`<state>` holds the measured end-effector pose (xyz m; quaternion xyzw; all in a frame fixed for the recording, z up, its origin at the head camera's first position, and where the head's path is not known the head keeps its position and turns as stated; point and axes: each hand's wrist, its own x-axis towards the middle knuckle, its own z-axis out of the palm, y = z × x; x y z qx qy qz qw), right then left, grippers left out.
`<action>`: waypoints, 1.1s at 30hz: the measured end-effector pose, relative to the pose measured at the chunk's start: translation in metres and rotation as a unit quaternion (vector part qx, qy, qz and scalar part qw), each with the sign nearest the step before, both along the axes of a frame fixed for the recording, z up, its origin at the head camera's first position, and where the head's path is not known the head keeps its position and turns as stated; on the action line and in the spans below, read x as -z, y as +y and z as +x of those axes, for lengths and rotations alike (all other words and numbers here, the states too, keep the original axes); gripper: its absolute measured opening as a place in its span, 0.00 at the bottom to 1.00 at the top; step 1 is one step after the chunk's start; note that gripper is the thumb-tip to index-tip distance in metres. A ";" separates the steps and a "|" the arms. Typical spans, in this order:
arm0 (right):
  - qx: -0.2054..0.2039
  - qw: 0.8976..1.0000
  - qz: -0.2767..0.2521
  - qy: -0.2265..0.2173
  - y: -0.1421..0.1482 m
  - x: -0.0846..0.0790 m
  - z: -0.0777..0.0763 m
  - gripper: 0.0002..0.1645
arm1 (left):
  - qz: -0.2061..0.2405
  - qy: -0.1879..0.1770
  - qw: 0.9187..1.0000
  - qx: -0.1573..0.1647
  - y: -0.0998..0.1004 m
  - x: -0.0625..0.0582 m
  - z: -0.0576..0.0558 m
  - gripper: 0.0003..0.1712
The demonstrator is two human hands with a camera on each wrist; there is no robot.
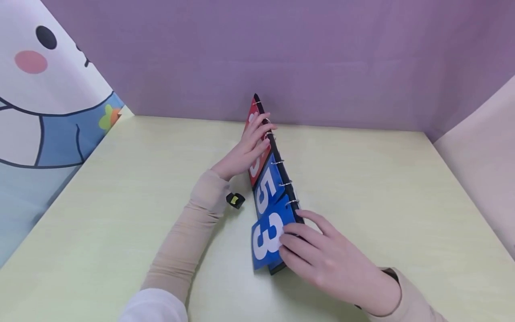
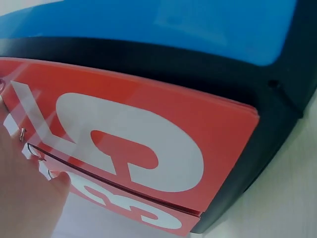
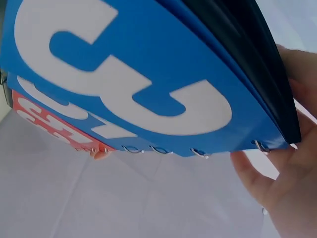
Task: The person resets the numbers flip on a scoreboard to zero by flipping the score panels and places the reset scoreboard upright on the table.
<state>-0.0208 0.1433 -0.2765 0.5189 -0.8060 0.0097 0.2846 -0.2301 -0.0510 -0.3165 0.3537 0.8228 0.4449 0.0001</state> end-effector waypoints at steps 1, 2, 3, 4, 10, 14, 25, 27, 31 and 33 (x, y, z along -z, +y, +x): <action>0.001 1.000 0.002 0.002 0.000 0.000 0.000 0.29 | 0.001 0.001 1.000 0.000 0.000 0.000 0.000 0.24; 0.001 1.000 0.003 0.002 0.000 -0.001 0.000 0.29 | 0.002 0.001 1.000 -0.001 0.000 0.000 0.000 0.24; -0.002 1.000 0.002 0.005 0.000 -0.001 0.000 0.27 | 0.003 0.000 1.000 -0.001 0.000 0.001 0.000 0.24; -0.002 1.000 0.002 -0.002 0.000 -0.001 0.000 0.27 | 0.005 0.000 1.000 -0.001 0.000 0.001 0.000 0.24; -0.118 0.980 -0.127 -0.094 0.006 -0.003 -0.011 0.14 | 0.019 -0.009 1.000 0.002 0.003 -0.001 0.000 0.23; -0.195 0.929 -0.266 -0.165 0.016 0.001 -0.029 0.10 | 0.021 -0.013 1.000 0.002 0.004 -0.002 0.001 0.23; 0.074 0.791 -0.321 -0.516 0.039 0.018 -0.058 0.18 | 0.037 0.007 0.999 0.002 0.004 0.001 0.002 0.21; 0.108 0.771 -0.289 -0.557 0.041 0.021 -0.064 0.21 | 0.039 0.007 0.999 0.002 0.004 0.002 0.002 0.21; 0.143 0.742 -0.246 -0.607 0.042 0.028 -0.071 0.26 | 0.040 0.003 0.999 0.002 0.002 0.003 0.002 0.22; 0.147 0.737 -0.235 -0.616 0.043 0.031 -0.073 0.27 | 0.041 0.000 0.999 0.002 0.002 0.003 0.003 0.22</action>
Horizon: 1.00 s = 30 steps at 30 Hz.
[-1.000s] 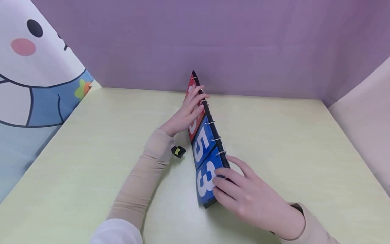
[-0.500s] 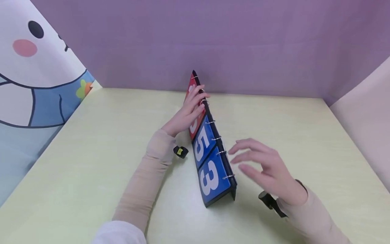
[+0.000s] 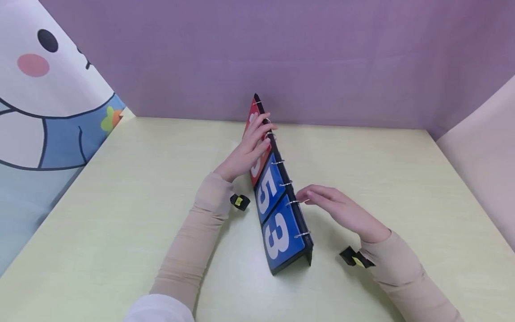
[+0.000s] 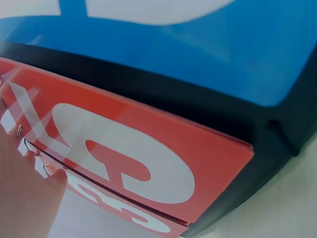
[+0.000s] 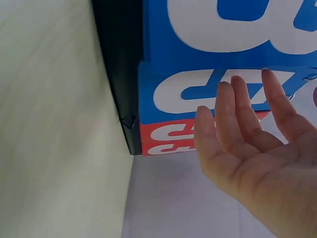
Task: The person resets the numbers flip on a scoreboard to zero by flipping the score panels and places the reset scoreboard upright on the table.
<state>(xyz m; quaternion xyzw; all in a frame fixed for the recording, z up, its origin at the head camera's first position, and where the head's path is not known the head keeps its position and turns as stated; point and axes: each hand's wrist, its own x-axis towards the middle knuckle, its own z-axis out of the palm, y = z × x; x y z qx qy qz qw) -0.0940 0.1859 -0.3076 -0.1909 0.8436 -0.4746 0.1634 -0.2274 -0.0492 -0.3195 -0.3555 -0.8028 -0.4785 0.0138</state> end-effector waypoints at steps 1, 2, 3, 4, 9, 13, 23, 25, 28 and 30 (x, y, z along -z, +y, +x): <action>-0.001 1.000 0.002 -0.004 0.000 0.001 -0.001 0.27 | 0.000 -0.002 1.000 0.000 0.000 0.000 0.000 0.22; -0.004 1.000 0.001 -0.005 0.000 0.002 -0.002 0.27 | 0.000 -0.003 1.000 -0.001 -0.001 0.000 0.001 0.22; -0.007 1.000 0.001 -0.006 0.001 0.004 -0.003 0.26 | 0.000 -0.003 1.000 -0.001 -0.001 0.000 0.001 0.22; -0.011 1.000 0.006 -0.005 0.001 0.005 -0.003 0.26 | 0.000 -0.003 1.000 -0.001 -0.001 0.000 0.001 0.22; -0.041 0.998 0.042 -0.011 0.005 0.006 -0.005 0.25 | 0.000 0.000 1.000 -0.001 -0.001 0.000 0.001 0.22; -0.059 0.996 0.065 -0.020 0.010 0.006 -0.005 0.26 | 0.002 -0.001 1.000 -0.001 -0.001 0.001 0.000 0.22; -0.101 0.989 0.104 -0.013 0.014 0.007 -0.007 0.23 | 0.001 0.002 1.000 0.001 -0.001 0.001 -0.001 0.22; -0.102 0.989 0.103 -0.005 0.016 0.008 -0.008 0.23 | 0.001 0.003 1.000 0.001 -0.001 0.001 -0.001 0.22; -0.101 0.990 0.101 0.007 0.019 0.010 -0.010 0.21 | 0.000 0.003 1.000 0.002 -0.001 0.002 -0.001 0.22; -0.105 0.990 0.091 0.010 0.023 0.009 -0.012 0.19 | -0.001 0.003 1.000 0.003 -0.001 0.002 -0.001 0.22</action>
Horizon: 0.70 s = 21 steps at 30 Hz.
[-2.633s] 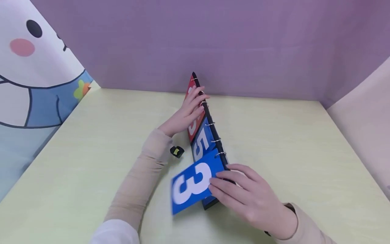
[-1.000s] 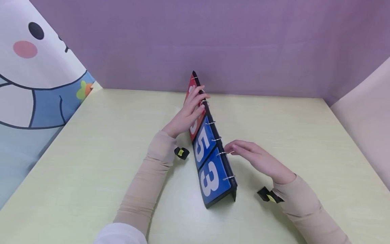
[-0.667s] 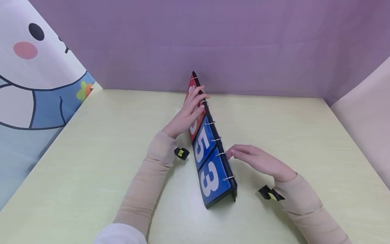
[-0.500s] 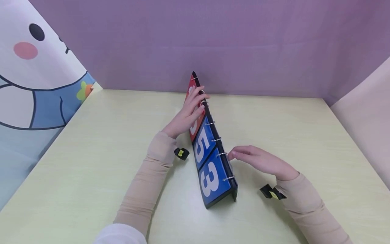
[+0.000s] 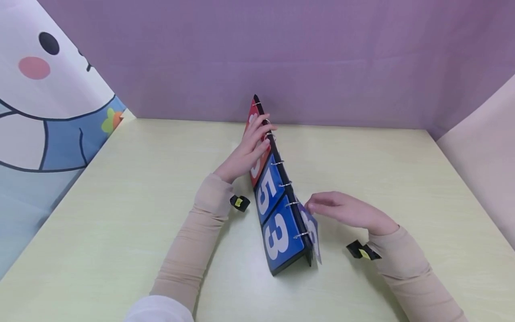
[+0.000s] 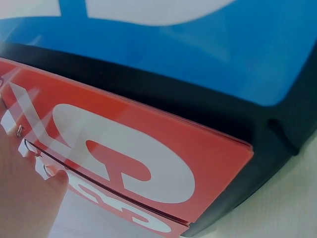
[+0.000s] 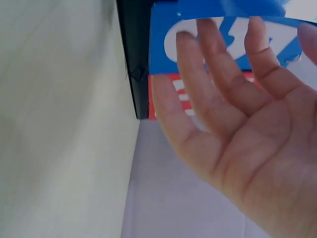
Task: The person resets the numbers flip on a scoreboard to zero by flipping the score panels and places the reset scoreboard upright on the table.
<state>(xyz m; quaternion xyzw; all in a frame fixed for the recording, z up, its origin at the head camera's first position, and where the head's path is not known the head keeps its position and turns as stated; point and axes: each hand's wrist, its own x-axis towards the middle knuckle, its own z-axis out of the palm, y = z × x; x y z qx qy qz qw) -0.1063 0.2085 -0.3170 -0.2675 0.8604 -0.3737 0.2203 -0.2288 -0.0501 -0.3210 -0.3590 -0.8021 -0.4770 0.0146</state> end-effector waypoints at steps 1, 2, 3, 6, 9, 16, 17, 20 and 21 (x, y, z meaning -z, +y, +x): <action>-0.003 1.000 -0.004 0.000 0.002 0.000 -0.001 0.17 | -0.001 -0.001 1.000 -0.001 0.000 0.000 0.000 0.22; -0.005 1.000 -0.007 0.000 0.004 -0.001 -0.002 0.16 | -0.002 -0.002 1.000 -0.001 0.000 0.000 0.000 0.22; -0.007 1.000 -0.010 -0.001 0.006 -0.002 -0.003 0.15 | -0.002 -0.004 1.000 -0.001 0.000 -0.001 0.000 0.22; -0.004 1.000 -0.014 -0.004 0.011 -0.007 -0.005 0.13 | -0.003 -0.007 1.000 -0.004 -0.001 -0.001 0.000 0.22; -0.007 1.000 -0.007 -0.002 0.018 -0.011 -0.006 0.09 | -0.002 -0.008 1.000 -0.005 -0.001 -0.002 0.001 0.22; -0.048 0.999 -0.011 0.004 0.033 -0.016 -0.005 0.14 | -0.003 -0.009 1.000 -0.006 -0.002 -0.002 0.001 0.22; -0.051 0.999 -0.014 0.003 0.034 -0.016 -0.005 0.15 | -0.004 -0.009 1.000 -0.006 -0.002 -0.002 0.001 0.22; -0.051 0.998 -0.022 0.009 0.040 -0.017 -0.005 0.15 | -0.004 -0.010 1.000 -0.007 -0.002 -0.002 0.000 0.22; -0.048 0.999 -0.024 0.010 0.041 -0.017 -0.005 0.15 | -0.004 -0.009 1.000 -0.007 -0.002 -0.001 0.000 0.22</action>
